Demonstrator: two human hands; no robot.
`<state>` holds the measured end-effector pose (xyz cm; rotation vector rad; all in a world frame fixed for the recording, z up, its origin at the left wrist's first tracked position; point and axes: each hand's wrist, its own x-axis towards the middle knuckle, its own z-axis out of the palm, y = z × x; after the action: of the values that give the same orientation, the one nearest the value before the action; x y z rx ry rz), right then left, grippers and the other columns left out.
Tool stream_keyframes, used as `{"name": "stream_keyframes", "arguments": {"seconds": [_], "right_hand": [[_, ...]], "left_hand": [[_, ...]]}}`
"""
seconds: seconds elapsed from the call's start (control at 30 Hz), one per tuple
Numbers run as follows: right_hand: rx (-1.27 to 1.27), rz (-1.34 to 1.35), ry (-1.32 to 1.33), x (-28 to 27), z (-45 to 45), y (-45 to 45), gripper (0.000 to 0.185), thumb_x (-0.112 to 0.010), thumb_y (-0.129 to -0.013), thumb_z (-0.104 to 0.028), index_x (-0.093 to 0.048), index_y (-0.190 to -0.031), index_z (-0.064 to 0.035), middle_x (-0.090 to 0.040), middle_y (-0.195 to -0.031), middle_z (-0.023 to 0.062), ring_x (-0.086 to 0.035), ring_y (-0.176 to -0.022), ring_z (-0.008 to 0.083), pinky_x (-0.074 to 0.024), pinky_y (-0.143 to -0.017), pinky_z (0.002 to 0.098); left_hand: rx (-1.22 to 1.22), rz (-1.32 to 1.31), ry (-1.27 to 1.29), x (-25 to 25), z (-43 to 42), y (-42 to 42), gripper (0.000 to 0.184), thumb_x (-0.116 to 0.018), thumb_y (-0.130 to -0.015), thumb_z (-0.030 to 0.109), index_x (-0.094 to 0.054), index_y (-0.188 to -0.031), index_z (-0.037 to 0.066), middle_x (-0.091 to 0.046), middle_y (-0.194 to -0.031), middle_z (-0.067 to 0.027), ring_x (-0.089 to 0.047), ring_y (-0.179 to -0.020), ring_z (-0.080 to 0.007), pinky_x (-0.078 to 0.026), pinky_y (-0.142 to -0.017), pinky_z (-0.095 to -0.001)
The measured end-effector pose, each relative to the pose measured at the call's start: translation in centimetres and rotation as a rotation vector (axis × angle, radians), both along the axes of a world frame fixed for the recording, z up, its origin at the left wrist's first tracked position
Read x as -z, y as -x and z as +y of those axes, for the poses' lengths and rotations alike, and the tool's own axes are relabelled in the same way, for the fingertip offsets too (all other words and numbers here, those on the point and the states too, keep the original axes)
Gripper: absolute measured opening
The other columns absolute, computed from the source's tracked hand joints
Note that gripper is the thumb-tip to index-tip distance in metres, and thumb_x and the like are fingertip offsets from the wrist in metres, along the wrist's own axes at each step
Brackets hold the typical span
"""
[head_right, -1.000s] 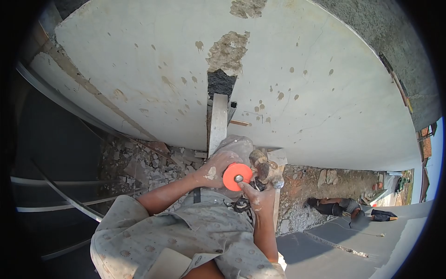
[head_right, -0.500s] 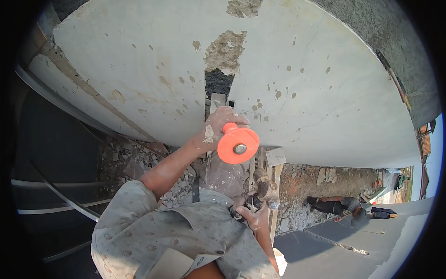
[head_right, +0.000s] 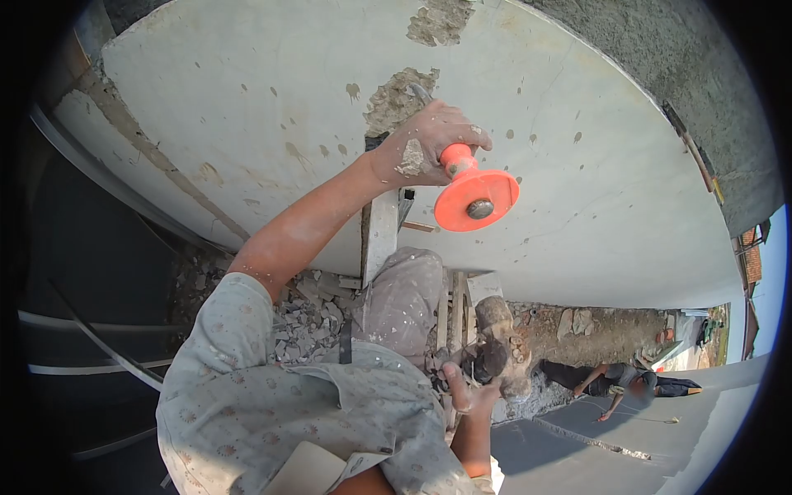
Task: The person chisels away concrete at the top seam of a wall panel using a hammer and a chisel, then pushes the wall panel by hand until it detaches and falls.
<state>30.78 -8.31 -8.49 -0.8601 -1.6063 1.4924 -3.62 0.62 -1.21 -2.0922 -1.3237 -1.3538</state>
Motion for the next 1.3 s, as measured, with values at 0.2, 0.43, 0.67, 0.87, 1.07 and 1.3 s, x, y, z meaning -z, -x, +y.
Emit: {"name": "stream_keyframes", "arguments": {"seconds": [0.2, 0.43, 0.67, 0.87, 1.07, 1.3], "right_hand": [[-0.085, 0.448, -0.421, -6.7, 1.1, 0.4, 0.063, -0.077, -0.079, -0.008, -0.038, -0.128, -0.0013, -0.050, -0.088, 0.0075, -0.054, -0.070, 0.0219, -0.0514, -0.062, 0.0382], [0.222, 0.485, -0.747, -6.9, 5.9, 8.3, 0.025, -0.060, -0.088, -0.007, -0.043, -0.105, 0.0000, -0.048, -0.076, 0.0072, -0.052, -0.064, 0.0171, -0.0478, -0.059, 0.0339], [0.002, 0.298, -0.493, -11.4, 4.3, 6.2, 0.016, -0.058, -0.089, 0.000, -0.046, -0.100, 0.0038, -0.058, -0.084, 0.0138, -0.056, -0.063, 0.0169, -0.0485, -0.057, 0.0319], [0.113, 0.729, -0.722, -12.9, 7.0, 7.6, 0.014, -0.042, -0.093, -0.015, -0.042, -0.083, -0.0046, -0.044, -0.070, 0.0069, -0.048, -0.061, 0.0183, -0.0471, -0.066, 0.0388], [0.059, 0.141, -0.144, -10.7, 6.6, 5.4, 0.016, -0.053, -0.087, 0.002, -0.046, -0.102, 0.0028, -0.051, -0.075, 0.0107, -0.049, -0.053, 0.0180, -0.0474, -0.056, 0.0343], [0.056, 0.878, -0.733, -15.1, 7.5, 6.3, 0.013, -0.045, -0.093, -0.012, -0.046, -0.082, -0.0046, -0.043, -0.072, 0.0039, -0.049, -0.067, 0.0169, -0.0450, -0.070, 0.0361]], "left_hand": [[-0.022, 0.048, 0.098, -0.5, 0.5, 0.2, 0.035, -0.081, -0.065, 0.023, -0.066, -0.096, 0.015, -0.068, -0.084, 0.0016, -0.064, -0.078, -0.0189, -0.045, -0.081, -0.0343], [-0.042, -0.021, 0.030, -0.9, 1.3, -0.3, 0.035, -0.080, -0.064, 0.020, -0.066, -0.096, 0.015, -0.069, -0.084, 0.0000, -0.065, -0.078, -0.0194, -0.045, -0.078, -0.0334], [-0.106, 0.005, 0.047, -0.2, 1.3, -1.2, 0.035, -0.078, -0.061, 0.016, -0.066, -0.094, 0.015, -0.068, -0.085, -0.0004, -0.064, -0.083, -0.0204, -0.041, -0.079, -0.0329], [-0.124, -0.159, 0.067, -2.1, 2.7, -1.2, 0.030, -0.076, -0.061, 0.012, -0.064, -0.089, 0.014, -0.068, -0.082, -0.0012, -0.065, -0.079, -0.0213, -0.044, -0.074, -0.0342], [-0.102, -0.123, -0.158, -1.9, 2.6, -1.2, 0.026, -0.079, -0.064, 0.017, -0.064, -0.085, 0.012, -0.067, -0.073, -0.0034, -0.063, -0.064, -0.0258, -0.048, -0.061, -0.0363], [-0.043, -0.250, -0.117, -2.1, 3.3, -0.9, 0.028, -0.081, -0.067, 0.023, -0.065, -0.087, 0.013, -0.068, -0.075, -0.0028, -0.065, -0.066, -0.0236, -0.049, -0.065, -0.0344]]}}
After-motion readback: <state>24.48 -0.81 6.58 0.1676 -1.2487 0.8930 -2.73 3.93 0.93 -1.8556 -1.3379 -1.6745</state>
